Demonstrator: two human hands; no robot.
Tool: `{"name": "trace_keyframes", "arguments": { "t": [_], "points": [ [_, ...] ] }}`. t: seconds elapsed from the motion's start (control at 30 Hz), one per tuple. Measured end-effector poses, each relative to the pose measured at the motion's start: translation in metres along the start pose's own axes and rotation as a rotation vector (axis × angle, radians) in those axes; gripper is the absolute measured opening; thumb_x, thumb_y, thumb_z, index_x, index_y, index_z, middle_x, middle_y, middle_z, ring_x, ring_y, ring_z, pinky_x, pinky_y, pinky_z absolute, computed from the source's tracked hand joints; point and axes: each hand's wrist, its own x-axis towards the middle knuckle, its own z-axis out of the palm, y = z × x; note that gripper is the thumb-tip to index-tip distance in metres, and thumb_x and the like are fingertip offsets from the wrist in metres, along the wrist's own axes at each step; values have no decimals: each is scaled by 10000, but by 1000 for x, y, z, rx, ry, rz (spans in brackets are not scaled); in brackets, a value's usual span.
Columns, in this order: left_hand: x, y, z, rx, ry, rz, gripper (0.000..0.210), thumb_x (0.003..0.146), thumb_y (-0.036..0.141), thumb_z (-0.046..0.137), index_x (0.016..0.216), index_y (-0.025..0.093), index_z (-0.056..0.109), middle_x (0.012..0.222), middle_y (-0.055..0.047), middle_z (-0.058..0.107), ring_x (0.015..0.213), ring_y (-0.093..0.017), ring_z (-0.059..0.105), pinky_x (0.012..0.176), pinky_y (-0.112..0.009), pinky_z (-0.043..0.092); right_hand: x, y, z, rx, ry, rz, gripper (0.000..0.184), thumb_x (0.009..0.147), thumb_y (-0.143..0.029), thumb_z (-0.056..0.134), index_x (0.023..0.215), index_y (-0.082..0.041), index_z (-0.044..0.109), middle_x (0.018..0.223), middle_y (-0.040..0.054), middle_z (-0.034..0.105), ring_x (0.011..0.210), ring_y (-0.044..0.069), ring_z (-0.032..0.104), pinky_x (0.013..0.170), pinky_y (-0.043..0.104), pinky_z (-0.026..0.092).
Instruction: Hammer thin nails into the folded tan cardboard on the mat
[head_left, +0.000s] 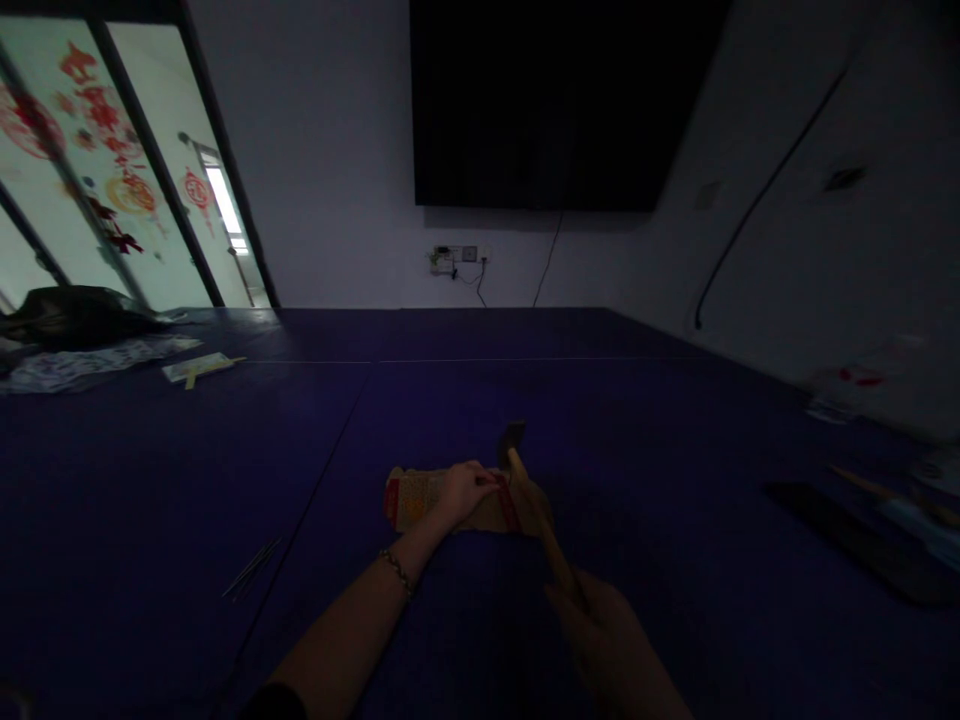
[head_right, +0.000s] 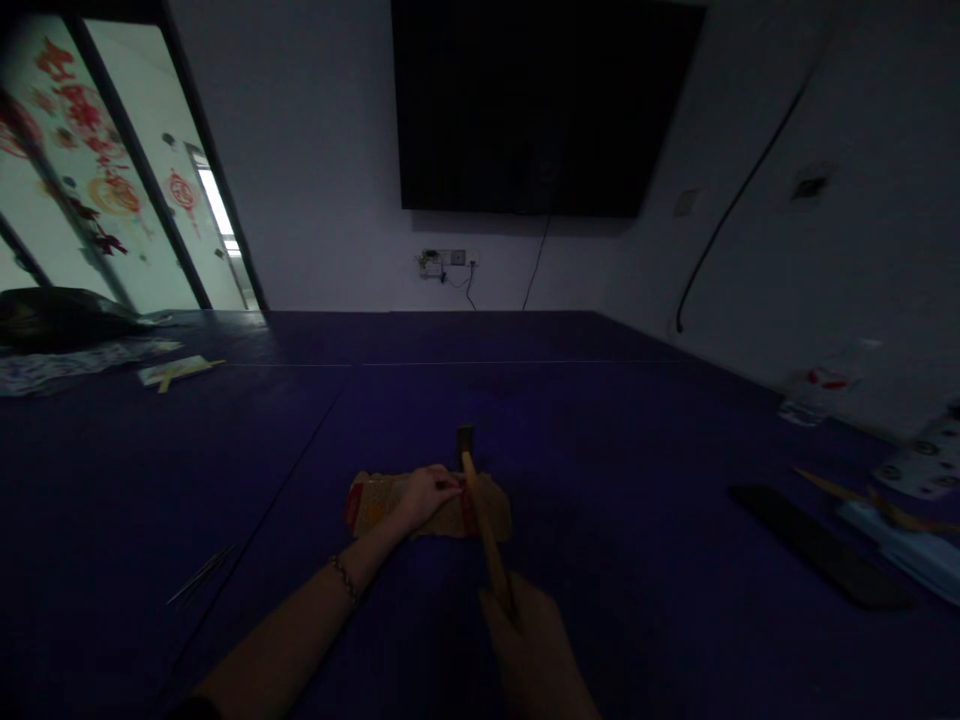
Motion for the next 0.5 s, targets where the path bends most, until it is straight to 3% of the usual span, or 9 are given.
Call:
{"name": "trace_keyframes", "arguments": {
  "t": [0.1, 0.3, 0.4, 0.5],
  "points": [
    [-1, 1, -1, 0, 6, -3, 133, 761, 253, 613, 813, 187, 716, 832, -22, 680, 788, -144, 604, 759, -234, 435, 1, 4, 3, 20, -8, -67, 214, 640, -415, 436, 557, -218, 447, 491, -27, 411, 481, 116, 385, 467, 257, 312],
    [-2, 2, -2, 7, -2, -4, 134, 749, 250, 629, 823, 175, 713, 828, -22, 676, 763, -140, 607, 712, -221, 439, 1, 4, 3, 39, -25, 22, 211, 608, -405, 456, 534, -207, 452, 467, -45, 380, 417, 84, 353, 399, 240, 271],
    [-3, 5, -4, 16, -4, 5, 143, 769, 264, 603, 814, 185, 713, 823, -21, 674, 768, -140, 605, 715, -222, 435, 1, -6, -6, 159, -28, 53, 269, 613, -465, 481, 552, -206, 444, 412, -78, 352, 333, 57, 328, 333, 212, 244],
    [-5, 9, -6, 39, -5, 2, 156, 781, 274, 581, 818, 189, 707, 815, -22, 667, 744, -138, 597, 691, -225, 432, 20, -5, -15, 378, -25, -27, 323, 648, -493, 551, 577, -206, 424, 377, -104, 360, 266, 40, 318, 275, 180, 244]
  ]
}}
